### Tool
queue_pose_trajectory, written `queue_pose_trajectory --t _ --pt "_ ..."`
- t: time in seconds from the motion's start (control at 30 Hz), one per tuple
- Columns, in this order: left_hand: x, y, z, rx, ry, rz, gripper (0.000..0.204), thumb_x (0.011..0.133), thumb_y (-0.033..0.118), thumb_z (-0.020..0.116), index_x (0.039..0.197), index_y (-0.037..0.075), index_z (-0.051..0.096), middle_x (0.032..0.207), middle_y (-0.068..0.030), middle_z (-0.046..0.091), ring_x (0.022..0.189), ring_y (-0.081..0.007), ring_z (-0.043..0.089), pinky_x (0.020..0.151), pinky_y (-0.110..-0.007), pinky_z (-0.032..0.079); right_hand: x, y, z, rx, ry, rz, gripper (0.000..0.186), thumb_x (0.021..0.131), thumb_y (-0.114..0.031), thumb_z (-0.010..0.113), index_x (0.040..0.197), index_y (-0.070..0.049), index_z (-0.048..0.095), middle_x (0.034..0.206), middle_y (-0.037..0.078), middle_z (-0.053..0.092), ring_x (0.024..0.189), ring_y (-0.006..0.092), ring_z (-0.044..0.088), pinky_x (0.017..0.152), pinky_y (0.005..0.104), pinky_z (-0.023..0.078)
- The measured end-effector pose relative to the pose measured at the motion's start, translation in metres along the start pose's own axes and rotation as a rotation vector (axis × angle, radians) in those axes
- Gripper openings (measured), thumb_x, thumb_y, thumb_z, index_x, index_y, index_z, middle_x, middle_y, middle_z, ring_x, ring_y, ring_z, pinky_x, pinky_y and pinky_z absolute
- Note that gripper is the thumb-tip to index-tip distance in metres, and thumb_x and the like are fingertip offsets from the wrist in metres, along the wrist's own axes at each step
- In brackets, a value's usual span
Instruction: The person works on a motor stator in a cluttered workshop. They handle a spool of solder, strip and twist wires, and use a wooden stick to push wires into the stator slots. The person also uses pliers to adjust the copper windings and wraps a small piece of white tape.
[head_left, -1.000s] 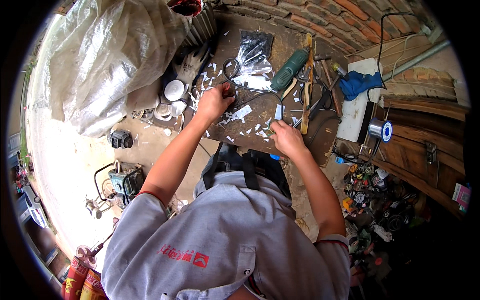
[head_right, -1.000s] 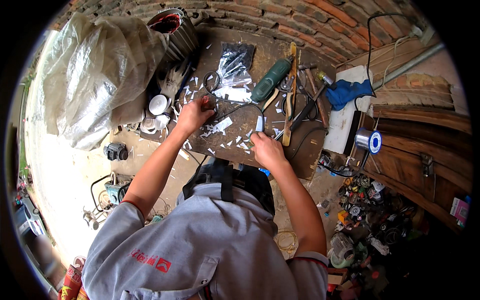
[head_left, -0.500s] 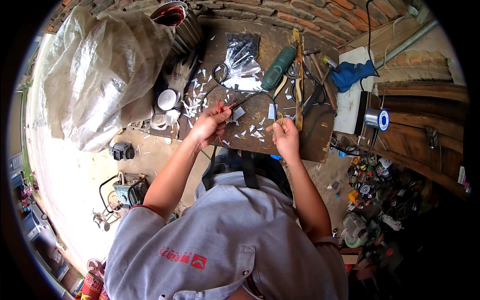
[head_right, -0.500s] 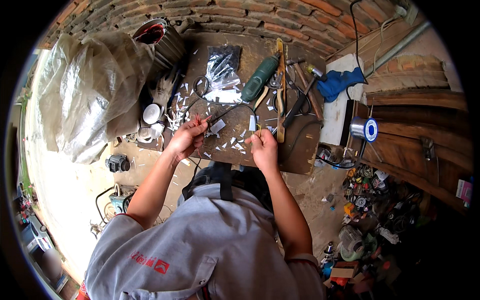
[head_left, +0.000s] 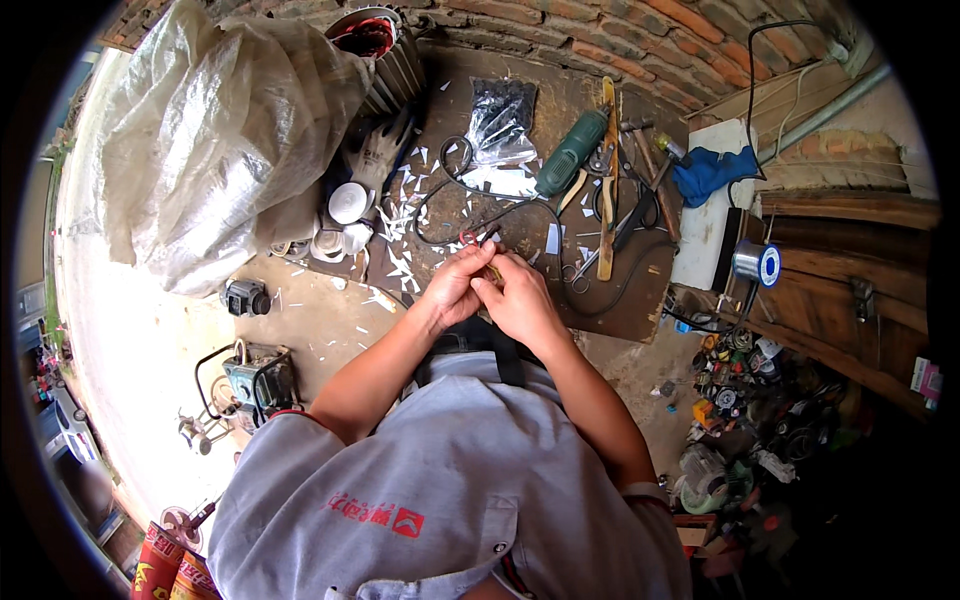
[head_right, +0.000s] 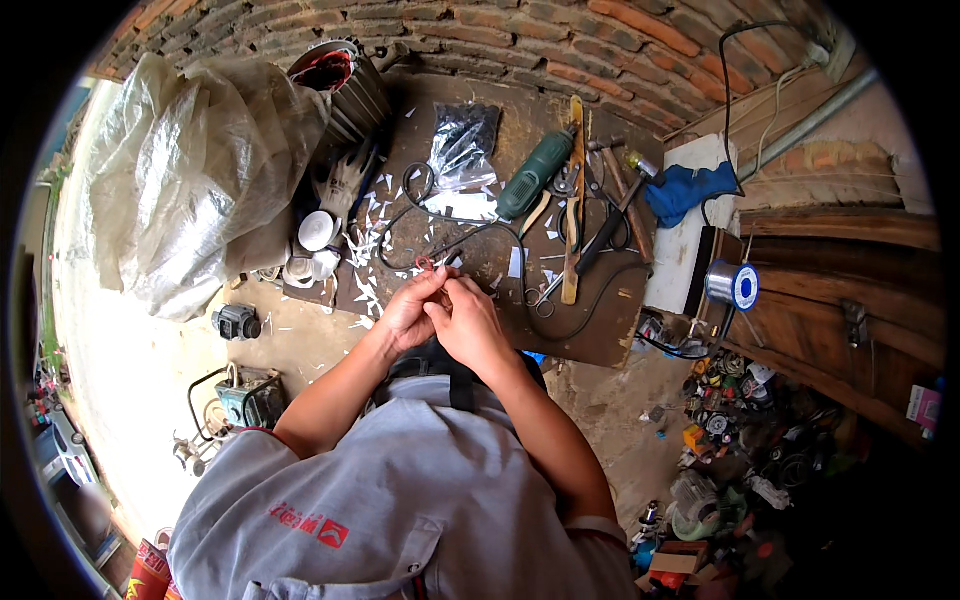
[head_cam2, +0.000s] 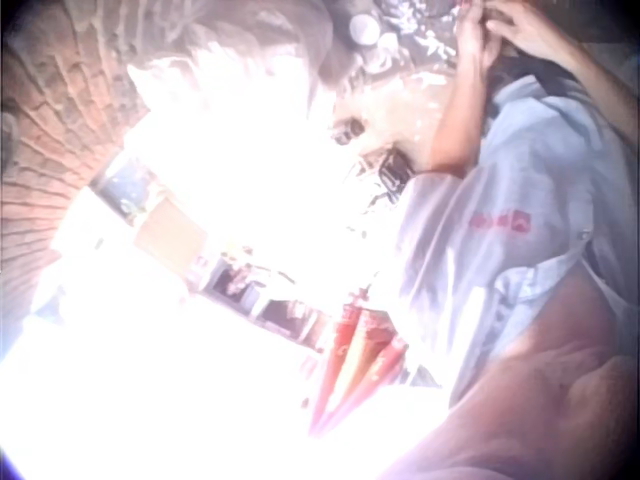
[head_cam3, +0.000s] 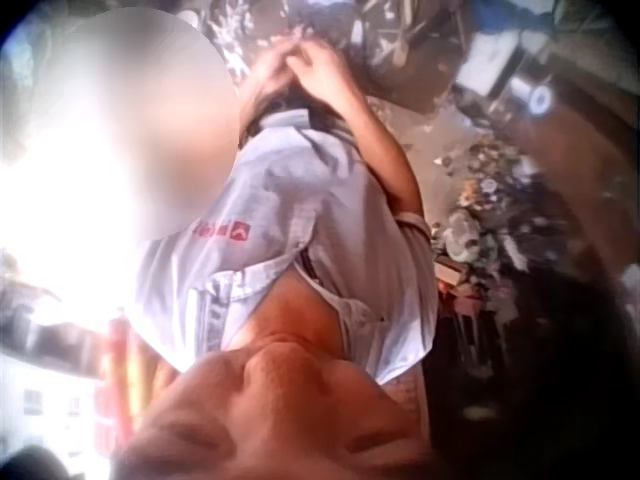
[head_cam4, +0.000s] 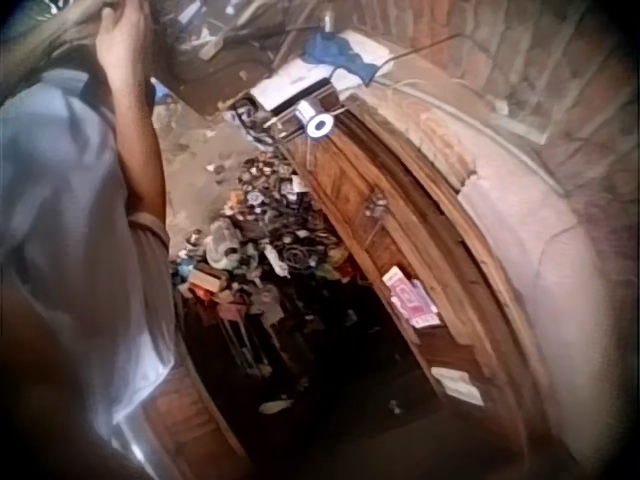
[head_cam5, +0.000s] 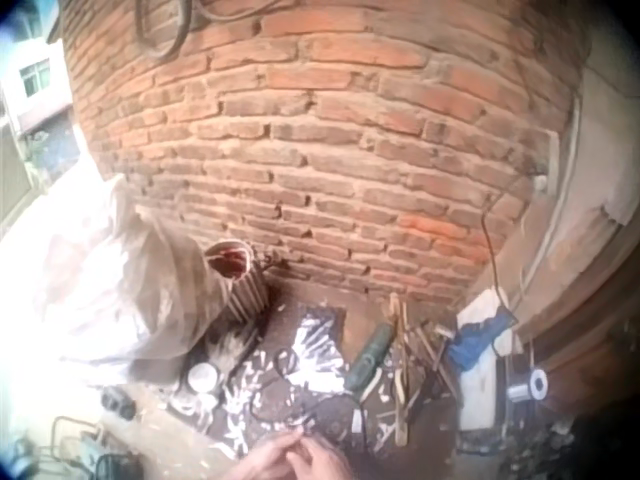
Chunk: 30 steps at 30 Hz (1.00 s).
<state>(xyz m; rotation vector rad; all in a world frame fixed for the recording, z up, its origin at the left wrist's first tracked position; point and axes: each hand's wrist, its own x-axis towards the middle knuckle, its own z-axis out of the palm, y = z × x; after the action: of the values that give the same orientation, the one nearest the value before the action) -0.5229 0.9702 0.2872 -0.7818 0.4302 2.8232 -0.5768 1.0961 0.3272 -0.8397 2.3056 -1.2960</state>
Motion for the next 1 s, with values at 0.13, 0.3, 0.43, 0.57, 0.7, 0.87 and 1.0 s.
queue_pose_trajectory --t 0.13,0.3,0.43,0.57,0.7,0.87,1.0 --pt "-0.006 0.008 -0.01 0.041 0.073 0.093 0.025 0.101 0.025 0.054 0.105 0.001 0.06 0.097 -0.0088 0.066 0.083 -0.0184 0.065 0.076 -0.032 0.057 0.016 0.019 -0.008 0.381 -0.046 0.287 0.019 0.091 -0.011 0.066 0.105 0.002 0.068 0.082 0.005 0.071 0.069 0.0057 0.063 0.059 0.0244 0.051" --pt "-0.017 0.012 -0.024 0.08 0.163 0.118 0.024 0.102 0.026 0.052 0.096 0.004 0.059 0.079 -0.0011 0.058 0.062 -0.0102 0.05 0.056 -0.024 0.042 0.071 0.076 -0.011 -0.013 0.235 0.434 0.028 0.087 -0.016 0.067 0.109 0.001 0.067 0.079 0.019 0.07 0.072 0.0303 0.069 0.068 0.037 0.052" --pt "-0.032 0.009 -0.032 0.141 0.24 0.104 0.024 0.1 0.028 0.055 0.095 0.006 0.061 0.076 0.0005 0.059 0.059 -0.0087 0.051 0.053 -0.024 0.041 0.085 0.083 0.005 -0.051 0.27 0.428 0.024 0.087 -0.02 0.067 0.102 -0.001 0.069 0.078 0.02 0.069 0.073 0.0379 0.067 0.07 0.0429 0.052" --pt "-0.042 0.007 -0.038 0.158 0.332 0.083 0.024 0.099 0.029 0.056 0.095 0.006 0.062 0.075 0.001 0.058 0.059 -0.0087 0.05 0.052 -0.023 0.039 0.092 0.079 0.005 -0.3 0.333 0.46 0.025 0.085 -0.027 0.07 0.086 -0.002 0.068 0.082 0.022 0.069 0.081 0.0431 0.066 0.074 0.0482 0.052" --pt "-0.046 0.004 -0.039 0.18 0.353 0.078 0.023 0.099 0.028 0.057 0.095 0.006 0.062 0.075 0.0012 0.058 0.059 -0.0088 0.05 0.052 -0.023 0.039 0.103 0.093 0.002 -0.249 0.258 0.57 0.027 0.083 -0.028 0.071 0.078 -0.001 0.068 0.077 0.019 0.069 0.078 0.0394 0.067 0.073 0.0461 0.052" --pt "-0.046 0.006 -0.04 0.109 0.278 0.064 0.023 0.101 0.025 0.053 0.099 0.004 0.061 0.081 -0.0009 0.06 0.064 -0.0109 0.05 0.061 -0.026 0.042 0.109 0.093 0.001 -0.314 0.232 0.584 0.028 0.083 -0.024 0.072 0.075 0.002 0.066 0.061 0.01 0.067 0.057 0.024 0.065 0.061 0.0366 0.051" --pt "-0.031 0.007 -0.035 0.006 0.23 0.04 0.025 0.102 0.025 0.049 0.102 0.003 0.06 0.091 -0.0057 0.064 0.078 -0.0153 0.06 0.071 -0.03 0.05 0.07 0.054 0.002 0.395 0.223 0.326 0.013 0.093 -0.008 0.062 0.086 0.002 0.06 0.06 0.001 0.059 0.051 0.0045 0.051 0.046 0.0215 0.038"
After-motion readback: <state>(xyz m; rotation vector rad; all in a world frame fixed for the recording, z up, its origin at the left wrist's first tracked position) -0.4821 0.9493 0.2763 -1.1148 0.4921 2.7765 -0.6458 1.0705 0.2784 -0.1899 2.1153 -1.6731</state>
